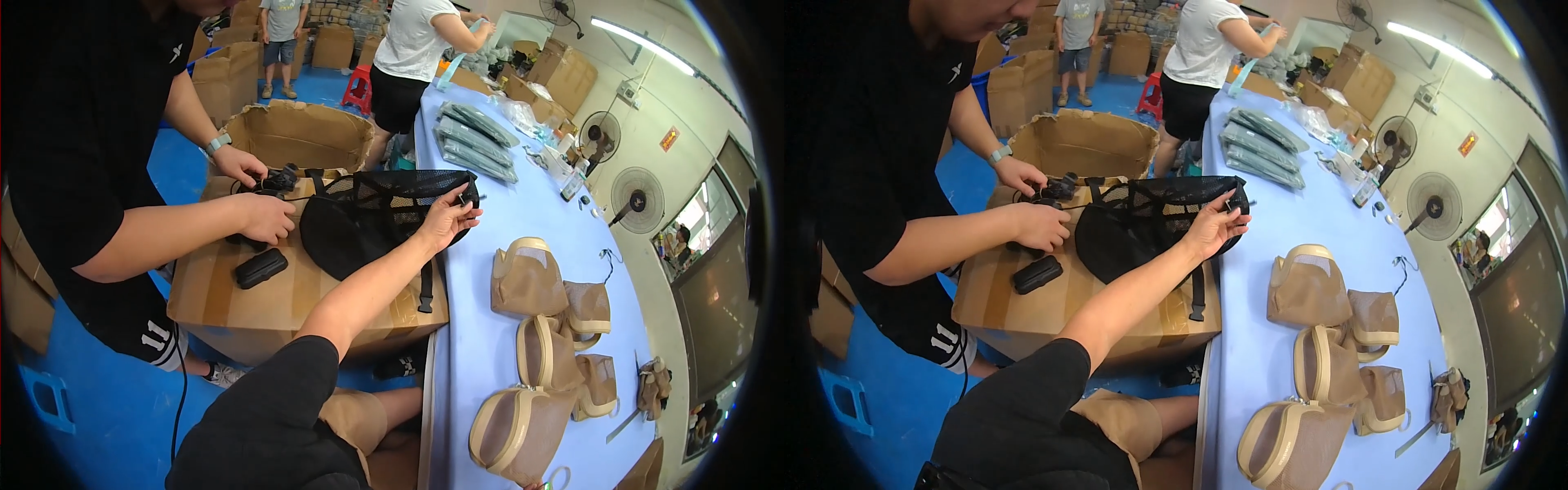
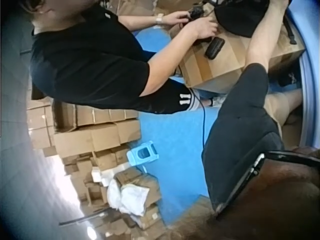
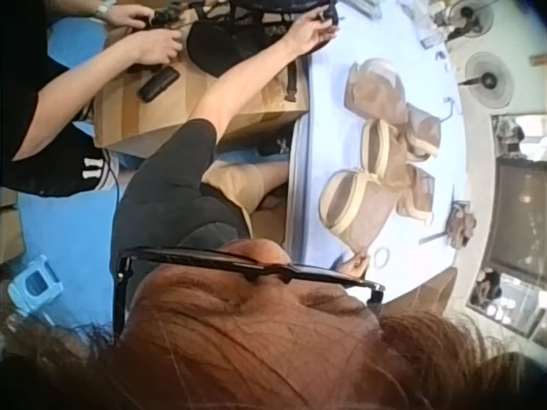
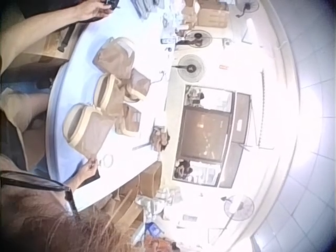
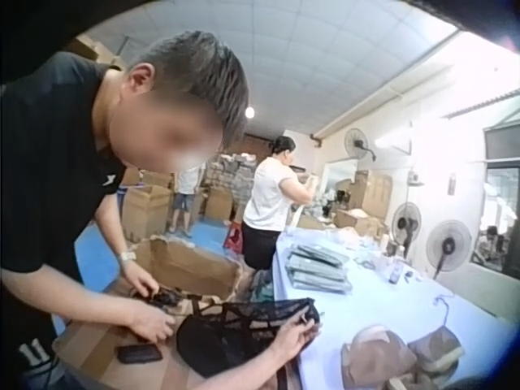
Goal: Trimming loose threads and attaching hardware to small mesh bags.
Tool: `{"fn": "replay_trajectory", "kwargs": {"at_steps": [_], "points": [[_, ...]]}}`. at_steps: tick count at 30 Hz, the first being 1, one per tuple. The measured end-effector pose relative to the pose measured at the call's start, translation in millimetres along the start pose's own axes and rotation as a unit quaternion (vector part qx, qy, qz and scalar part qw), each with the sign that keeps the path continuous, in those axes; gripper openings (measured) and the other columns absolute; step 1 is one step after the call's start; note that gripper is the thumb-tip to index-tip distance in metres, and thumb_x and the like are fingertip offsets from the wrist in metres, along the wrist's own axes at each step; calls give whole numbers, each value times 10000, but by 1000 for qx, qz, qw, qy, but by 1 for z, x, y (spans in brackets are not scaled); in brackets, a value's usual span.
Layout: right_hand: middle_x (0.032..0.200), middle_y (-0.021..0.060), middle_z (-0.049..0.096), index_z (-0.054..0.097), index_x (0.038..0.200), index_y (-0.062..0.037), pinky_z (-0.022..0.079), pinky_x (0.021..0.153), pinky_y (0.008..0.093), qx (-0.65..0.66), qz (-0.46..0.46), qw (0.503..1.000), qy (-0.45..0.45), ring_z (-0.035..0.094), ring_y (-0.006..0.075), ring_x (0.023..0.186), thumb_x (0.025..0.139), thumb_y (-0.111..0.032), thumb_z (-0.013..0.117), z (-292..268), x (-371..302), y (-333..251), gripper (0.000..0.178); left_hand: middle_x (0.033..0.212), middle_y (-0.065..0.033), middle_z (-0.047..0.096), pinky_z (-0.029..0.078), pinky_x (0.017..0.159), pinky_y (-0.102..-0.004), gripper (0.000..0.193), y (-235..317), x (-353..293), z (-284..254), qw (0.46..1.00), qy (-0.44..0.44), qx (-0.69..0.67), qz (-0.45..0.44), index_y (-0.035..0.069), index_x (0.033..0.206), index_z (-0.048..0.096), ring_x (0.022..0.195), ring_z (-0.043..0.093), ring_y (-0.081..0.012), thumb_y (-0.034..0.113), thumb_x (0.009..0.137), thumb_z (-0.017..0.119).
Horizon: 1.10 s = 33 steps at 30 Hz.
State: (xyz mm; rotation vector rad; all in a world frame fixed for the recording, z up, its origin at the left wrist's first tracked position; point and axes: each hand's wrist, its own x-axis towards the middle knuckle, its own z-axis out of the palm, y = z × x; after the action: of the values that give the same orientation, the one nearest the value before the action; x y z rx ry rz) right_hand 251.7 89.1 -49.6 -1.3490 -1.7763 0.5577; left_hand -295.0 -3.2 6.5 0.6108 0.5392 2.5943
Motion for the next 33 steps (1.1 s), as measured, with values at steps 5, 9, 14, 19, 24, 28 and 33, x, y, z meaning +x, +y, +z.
{"fn": "replay_trajectory", "kwargs": {"at_steps": [5,9,14,19,24,28,33], "points": [[951,155,597,534,1091,17,434,749,285,0,-6,1000,-11,547,226,839,835,-253,557,7,7,2,373,961,-99,527,495,669,-326,566,17,2,-12,999,11,-12,-28,85,1140,449,831,591,-235,537,800,476],[929,146,600,550,1067,5,434,741,284,-3,-4,1000,-7,547,223,826,826,-252,570,9,8,3,353,967,-102,517,487,671,-352,747,20,7,-6,999,30,-21,-22,80,1102,457,815,589,-254,715,727,337],[903,134,604,569,1037,-9,435,732,282,-16,4,1000,2,547,219,810,816,-251,586,4,5,7,328,1033,-132,504,480,682,-359,885,22,15,9,999,22,-11,-20,51,1155,445,836,592,-287,775,695,227],[876,123,608,588,1007,-23,435,723,280,-22,5,1000,-1,546,214,793,805,-250,602,8,7,6,304,1027,-144,517,483,689,-362,842,35,11,9,996,-7,-80,-37,58,1139,469,870,589,-292,750,716,244],[848,108,608,594,1002,-30,434,721,278,-15,-7,1000,6,543,209,781,797,-280,609,8,6,10,324,984,-88,551,495,700,-340,370,34,11,0,994,-93,-44,-42,110,1164,474,902,584,-283,332,869,483],[847,108,607,591,1007,-29,432,724,276,-21,-3,1000,5,541,207,782,800,-283,604,5,7,11,328,1020,-25,551,493,673,-321,457,30,9,4,990,-124,-14,-59,163,1286,353,882,597,-247,120,854,497],[845,108,605,588,1015,-28,429,727,273,-23,-1,1000,-9,540,204,785,805,-289,597,4,11,14,335,1032,-1,538,491,551,-311,538,38,4,4,987,-145,33,-60,173,1323,283,809,618,-218,116,843,520]]}}
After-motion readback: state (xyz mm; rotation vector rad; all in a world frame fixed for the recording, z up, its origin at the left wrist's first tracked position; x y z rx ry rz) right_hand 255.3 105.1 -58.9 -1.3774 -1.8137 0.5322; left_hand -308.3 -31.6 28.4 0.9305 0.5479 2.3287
